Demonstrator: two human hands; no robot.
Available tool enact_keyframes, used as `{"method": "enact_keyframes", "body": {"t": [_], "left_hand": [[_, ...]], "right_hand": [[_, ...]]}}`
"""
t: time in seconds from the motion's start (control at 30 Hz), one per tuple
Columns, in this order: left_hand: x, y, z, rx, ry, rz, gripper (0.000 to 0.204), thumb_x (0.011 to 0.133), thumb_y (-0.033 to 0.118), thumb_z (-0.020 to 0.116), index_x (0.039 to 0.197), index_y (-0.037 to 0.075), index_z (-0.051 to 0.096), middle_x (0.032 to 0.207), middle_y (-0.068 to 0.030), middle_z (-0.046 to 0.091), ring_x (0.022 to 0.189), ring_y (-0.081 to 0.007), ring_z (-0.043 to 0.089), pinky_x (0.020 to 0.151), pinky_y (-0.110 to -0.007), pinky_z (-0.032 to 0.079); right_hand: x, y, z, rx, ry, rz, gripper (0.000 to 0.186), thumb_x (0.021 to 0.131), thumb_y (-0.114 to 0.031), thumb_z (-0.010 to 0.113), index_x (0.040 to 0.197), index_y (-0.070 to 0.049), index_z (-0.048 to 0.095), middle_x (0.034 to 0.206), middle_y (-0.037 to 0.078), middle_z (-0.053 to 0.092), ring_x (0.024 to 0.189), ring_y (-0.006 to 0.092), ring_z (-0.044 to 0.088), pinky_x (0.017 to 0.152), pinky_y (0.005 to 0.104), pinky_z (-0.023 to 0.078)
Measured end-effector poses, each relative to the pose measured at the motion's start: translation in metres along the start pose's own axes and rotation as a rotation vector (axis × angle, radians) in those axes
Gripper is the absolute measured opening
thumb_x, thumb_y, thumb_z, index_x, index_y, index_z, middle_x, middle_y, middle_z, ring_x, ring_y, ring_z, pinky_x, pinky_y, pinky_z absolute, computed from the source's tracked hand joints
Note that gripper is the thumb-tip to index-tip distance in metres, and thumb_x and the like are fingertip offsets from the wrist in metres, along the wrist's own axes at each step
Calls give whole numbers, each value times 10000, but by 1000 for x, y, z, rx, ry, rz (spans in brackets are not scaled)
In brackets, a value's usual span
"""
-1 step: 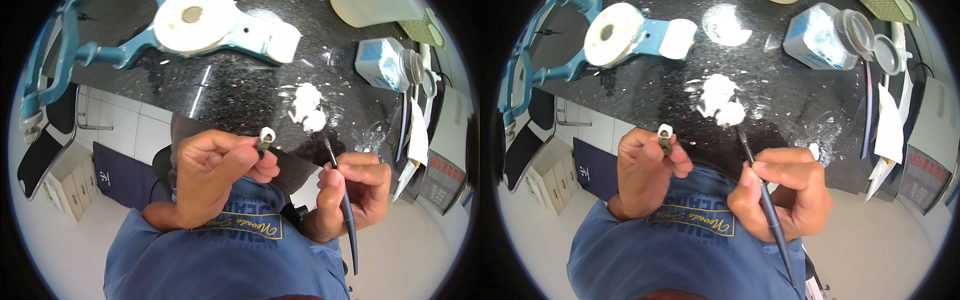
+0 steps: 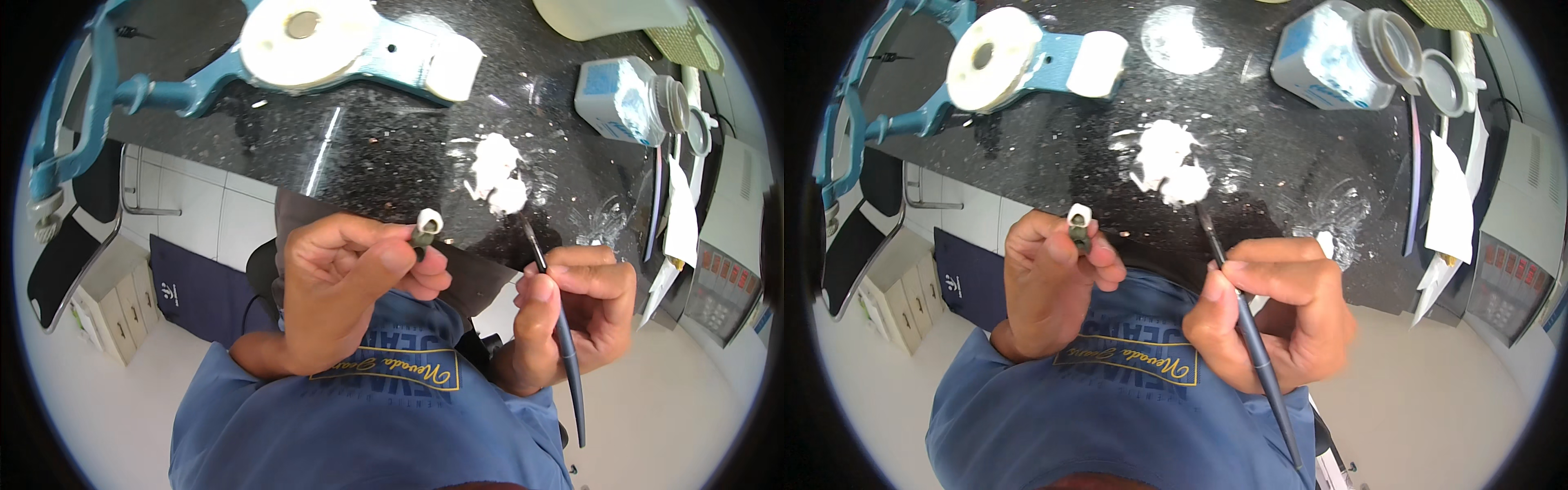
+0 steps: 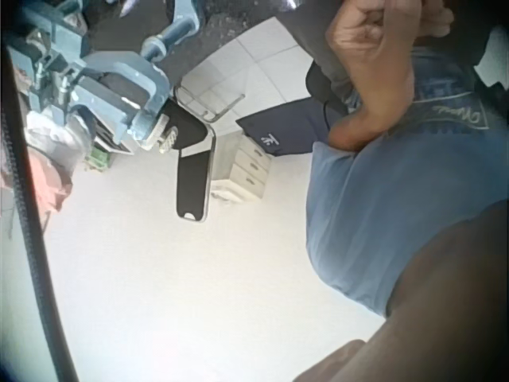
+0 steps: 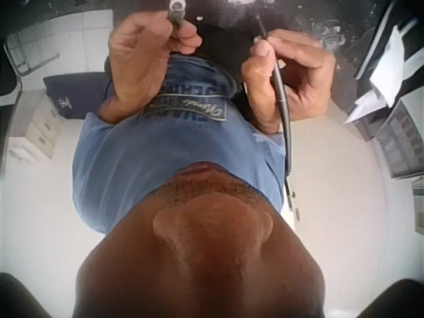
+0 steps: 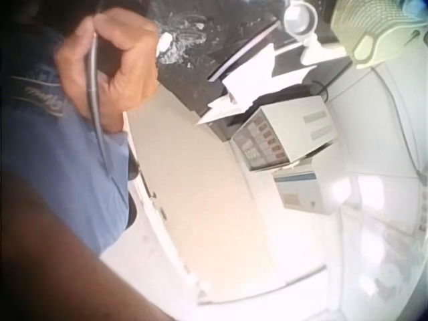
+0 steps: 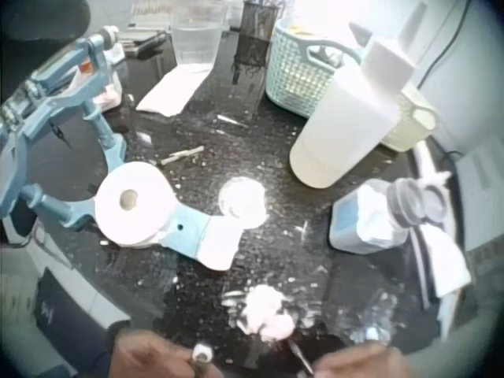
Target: The person applies white paste onto a small dental component using a brush and then refines the application with a small pointed tool.
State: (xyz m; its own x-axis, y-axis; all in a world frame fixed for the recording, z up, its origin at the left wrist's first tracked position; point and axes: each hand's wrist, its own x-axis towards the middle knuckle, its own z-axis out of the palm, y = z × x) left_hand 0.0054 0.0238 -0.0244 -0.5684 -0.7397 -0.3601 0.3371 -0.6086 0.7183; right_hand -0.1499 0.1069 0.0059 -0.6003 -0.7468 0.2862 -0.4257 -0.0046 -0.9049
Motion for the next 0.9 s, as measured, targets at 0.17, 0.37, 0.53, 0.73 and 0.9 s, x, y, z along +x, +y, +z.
{"method": "enact_keyframes", "body": {"t": [0.17, 0.37, 0.53, 0.73, 0.9], "left_hand": [[2, -7, -3, -195, -27, 26, 144, 924, 47, 614, 1019, -61, 608, 884, -232, 690, 765, -273, 712, 685, -372, 615], [2, -6, -2, -193, -15, 22, 164, 919, 63, 629, 1026, -60, 608, 875, -243, 690, 771, -285, 715, 686, -385, 616], [1, -6, -3, -206, -20, 21, 170, 917, 66, 634, 1030, -58, 608, 878, -243, 691, 780, -288, 715, 686, -391, 617], [2, -6, -2, -195, -21, 39, 171, 923, 75, 628, 1033, -54, 607, 875, -236, 693, 767, -276, 715, 687, -382, 615], [3, -7, -1, -192, -22, 46, 169, 925, 77, 625, 1032, -53, 607, 874, -233, 694, 764, -271, 715, 688, -379, 613]], "right_hand": [[1, -3, 4, -27, 66, 60, 219, 679, 113, 669, 836, -1, 568, 693, 106, 613, 553, 83, 527, 505, 184, 399], [0, -4, 4, -10, 119, 93, 195, 697, 78, 686, 827, -13, 574, 691, 108, 621, 548, 73, 522, 506, 184, 398], [0, -5, 6, -39, 112, 108, 178, 715, 65, 687, 831, -15, 579, 699, 102, 624, 554, 61, 516, 509, 181, 393], [0, -4, 5, 11, 131, 113, 184, 718, 69, 690, 840, -12, 578, 700, 102, 627, 547, 58, 514, 506, 181, 386], [1, -3, 5, -1, 110, 93, 183, 719, 71, 688, 836, -12, 576, 697, 107, 627, 547, 57, 516, 500, 178, 382]]}}
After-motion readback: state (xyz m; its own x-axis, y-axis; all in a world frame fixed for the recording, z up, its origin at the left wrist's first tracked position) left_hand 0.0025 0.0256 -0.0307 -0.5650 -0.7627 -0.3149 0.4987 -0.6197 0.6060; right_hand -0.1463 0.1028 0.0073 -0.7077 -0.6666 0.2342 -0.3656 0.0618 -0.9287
